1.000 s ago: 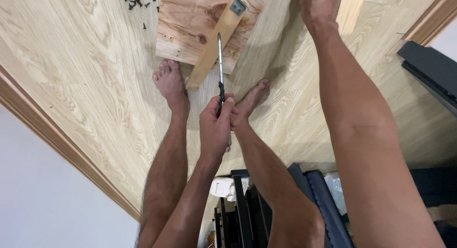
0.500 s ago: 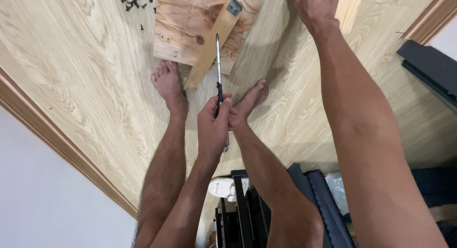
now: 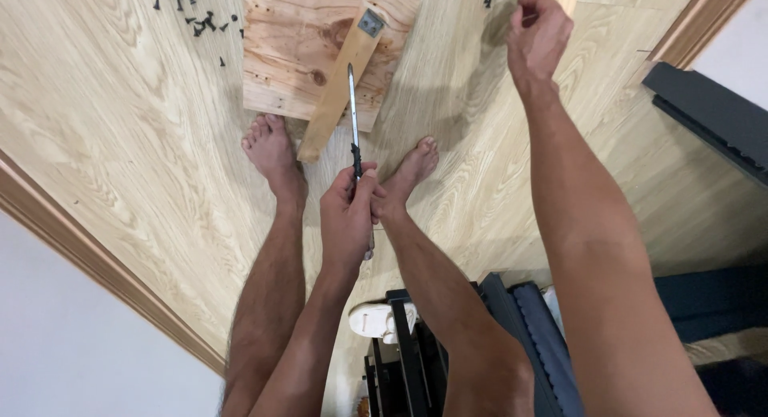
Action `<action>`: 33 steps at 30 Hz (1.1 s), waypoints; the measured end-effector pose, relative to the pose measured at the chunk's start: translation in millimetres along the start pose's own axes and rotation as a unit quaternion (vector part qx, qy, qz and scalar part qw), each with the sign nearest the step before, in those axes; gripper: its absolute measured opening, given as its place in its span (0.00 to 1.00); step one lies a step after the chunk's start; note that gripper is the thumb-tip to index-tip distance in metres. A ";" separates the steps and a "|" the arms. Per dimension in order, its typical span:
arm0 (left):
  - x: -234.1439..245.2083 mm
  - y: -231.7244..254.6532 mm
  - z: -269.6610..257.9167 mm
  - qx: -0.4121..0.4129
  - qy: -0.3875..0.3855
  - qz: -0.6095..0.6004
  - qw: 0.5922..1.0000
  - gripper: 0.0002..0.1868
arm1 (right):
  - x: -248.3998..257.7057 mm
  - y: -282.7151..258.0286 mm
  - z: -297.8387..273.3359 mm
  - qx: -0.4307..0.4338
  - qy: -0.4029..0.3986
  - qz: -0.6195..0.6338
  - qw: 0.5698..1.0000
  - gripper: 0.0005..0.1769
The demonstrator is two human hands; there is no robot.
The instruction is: The person uses a screwdriver to attach a metal bracket to a wooden plank by driving screws into pre-drilled holes. The person repeatedly positions the bracket, inserts screws, and tightens them while working on the floor.
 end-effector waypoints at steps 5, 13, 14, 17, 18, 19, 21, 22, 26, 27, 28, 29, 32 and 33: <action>-0.2 0.3 1.1 0.006 -0.006 -0.013 1.000 0.16 | -7.6 -7.7 -9.4 -0.019 -0.025 -0.039 0.999 0.07; 1.9 0.0 1.7 0.008 -0.005 -0.014 1.000 0.16 | -32.6 -63.4 6.9 0.113 -0.087 -0.150 0.978 0.09; 2.6 0.2 2.0 0.006 -0.005 -0.012 1.000 0.16 | -39.7 -59.4 10.5 0.077 -0.120 -0.171 0.975 0.10; 3.6 -1.4 1.0 0.007 -0.003 -0.013 1.000 0.16 | -45.5 -53.2 19.9 0.044 -0.109 -0.154 0.981 0.08; 3.4 -1.7 0.1 0.011 -0.001 -0.016 1.000 0.16 | -45.0 -53.7 18.9 0.060 -0.104 -0.156 0.980 0.07; 2.8 -0.3 1.0 0.012 -0.001 -0.019 1.000 0.16 | -43.4 -53.9 19.3 0.078 -0.096 -0.158 0.980 0.07; 2.4 2.4 0.9 0.011 0.000 -0.015 1.000 0.16 | -49.0 -48.4 22.9 0.081 -0.114 -0.170 0.975 0.07; 2.4 3.3 0.4 0.012 0.000 -0.013 1.000 0.16 | -55.0 -41.8 26.1 0.067 -0.139 -0.180 0.971 0.07; 4.2 6.1 -2.8 0.010 0.000 -0.012 1.000 0.16 | -67.2 -30.0 27.6 0.096 -0.177 -0.227 0.953 0.06; 3.9 6.3 -2.0 0.009 0.000 -0.012 1.000 0.16 | -64.7 -32.6 25.9 0.109 -0.159 -0.214 0.958 0.05; 4.0 6.0 -2.3 0.009 -0.001 -0.012 1.000 0.16 | -59.0 -36.5 23.4 0.123 -0.141 -0.200 0.962 0.05; 3.5 4.9 -2.9 0.014 -0.001 -0.017 1.000 0.17 | -50.8 -41.7 19.8 0.136 -0.121 -0.189 0.965 0.05; -0.2 7.4 -4.1 0.014 -0.005 -0.018 1.000 0.17 | -34.4 -61.3 12.9 0.051 -0.030 -0.026 0.998 0.06; -2.0 9.3 -6.4 0.008 -0.006 -0.009 1.000 0.17 | -32.9 -62.2 8.1 -0.046 -0.025 0.066 0.996 0.06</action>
Point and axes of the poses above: each hand's wrist, its own z-axis towards the middle knuckle, its own x-axis out of the back of the hand, y = z × x, the point moved 6 cm from there along z, towards the middle knuckle, and after that the axes turned 8 degrees about x, right-handed, at the moved point
